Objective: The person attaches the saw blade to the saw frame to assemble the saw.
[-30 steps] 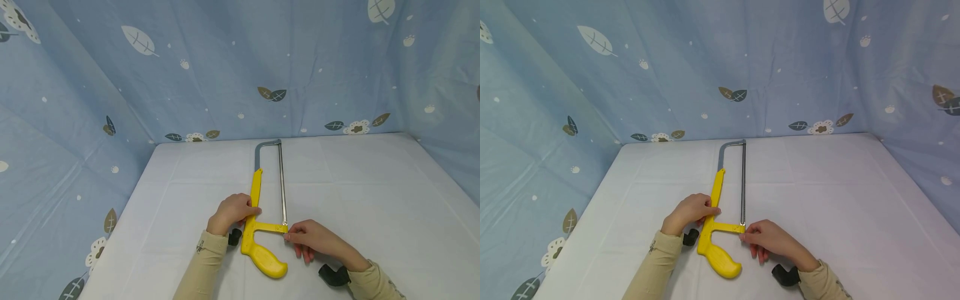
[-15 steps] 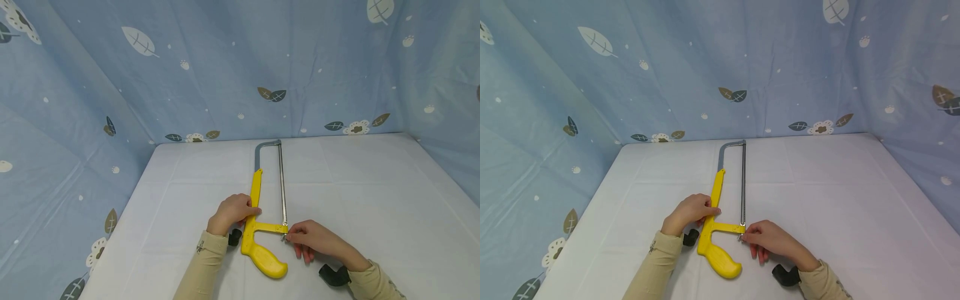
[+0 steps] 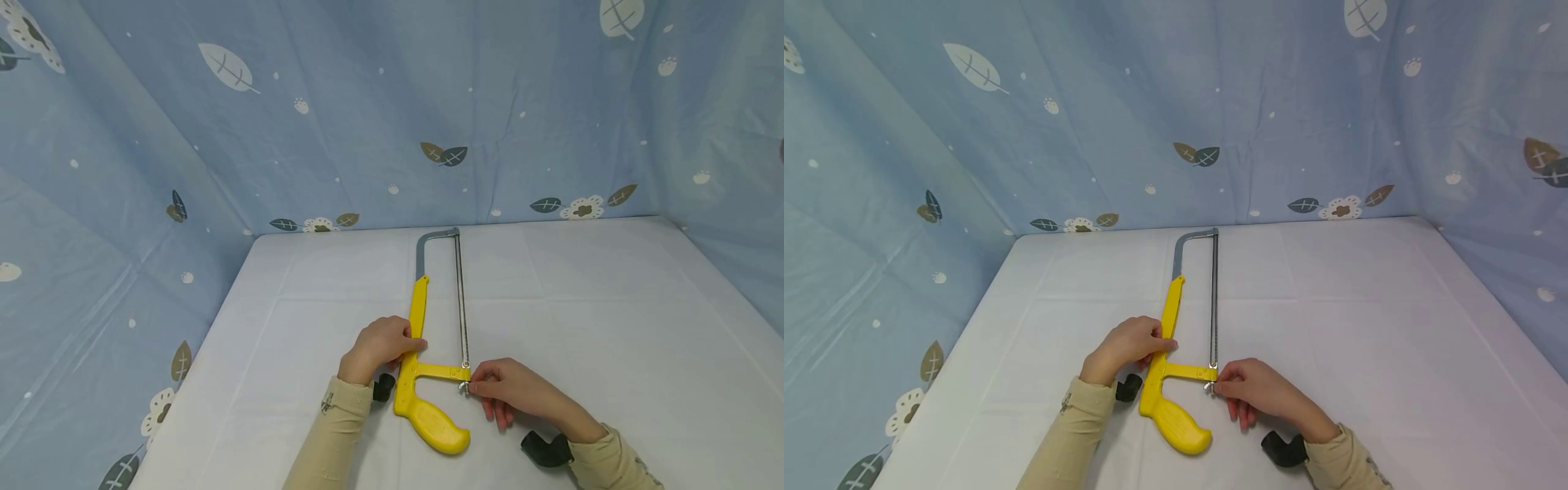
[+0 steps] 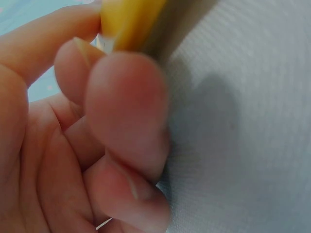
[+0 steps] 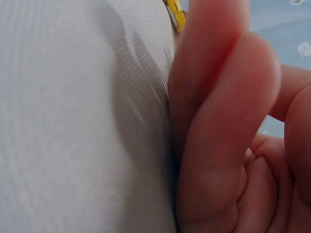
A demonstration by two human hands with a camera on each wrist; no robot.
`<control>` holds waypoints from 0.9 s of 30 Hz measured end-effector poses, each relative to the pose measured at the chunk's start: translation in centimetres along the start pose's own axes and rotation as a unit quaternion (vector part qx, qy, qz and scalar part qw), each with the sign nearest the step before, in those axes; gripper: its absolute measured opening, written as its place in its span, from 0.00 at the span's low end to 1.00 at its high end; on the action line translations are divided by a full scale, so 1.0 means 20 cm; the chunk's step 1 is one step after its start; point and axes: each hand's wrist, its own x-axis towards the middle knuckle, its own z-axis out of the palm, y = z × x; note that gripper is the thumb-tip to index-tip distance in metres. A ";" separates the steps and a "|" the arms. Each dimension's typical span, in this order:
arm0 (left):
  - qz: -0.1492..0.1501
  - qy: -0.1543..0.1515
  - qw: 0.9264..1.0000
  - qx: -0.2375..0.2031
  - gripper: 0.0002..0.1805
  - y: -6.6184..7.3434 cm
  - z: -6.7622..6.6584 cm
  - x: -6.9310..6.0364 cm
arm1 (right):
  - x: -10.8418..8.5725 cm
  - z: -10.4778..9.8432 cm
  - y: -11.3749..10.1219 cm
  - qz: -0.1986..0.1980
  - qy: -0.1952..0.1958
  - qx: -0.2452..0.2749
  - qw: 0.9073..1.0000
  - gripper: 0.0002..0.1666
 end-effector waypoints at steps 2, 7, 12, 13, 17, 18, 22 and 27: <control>0.000 0.000 1.000 -0.001 0.18 0.00 0.00 0.00 | 0.00 0.00 0.00 0.004 0.007 0.002 1.000 0.18; 0.000 -0.001 1.000 -0.002 0.18 0.00 0.00 0.00 | 0.00 0.00 0.00 0.010 0.017 0.004 1.000 0.20; -0.002 -0.004 1.000 0.000 0.18 0.01 -0.01 -0.01 | 0.00 0.00 0.01 0.012 0.019 0.001 1.000 0.21; -0.001 -0.003 1.000 0.000 0.18 0.01 -0.01 -0.01 | 0.00 0.00 0.01 0.012 0.019 0.001 1.000 0.21; -0.002 -0.004 1.000 0.001 0.18 0.00 -0.01 -0.01 | 0.00 0.00 0.01 0.014 0.019 0.004 1.000 0.21; -0.003 -0.004 1.000 0.002 0.18 0.00 -0.01 -0.01 | 0.00 0.00 0.01 0.014 0.019 0.005 1.000 0.21; -0.006 -0.005 1.000 0.001 0.18 0.00 -0.01 0.00 | 0.00 0.00 0.01 0.014 0.020 0.002 1.000 0.21; -0.010 -0.004 1.000 -0.005 0.18 0.01 -0.01 0.00 | 0.01 0.00 0.00 0.019 0.022 -0.002 1.000 0.21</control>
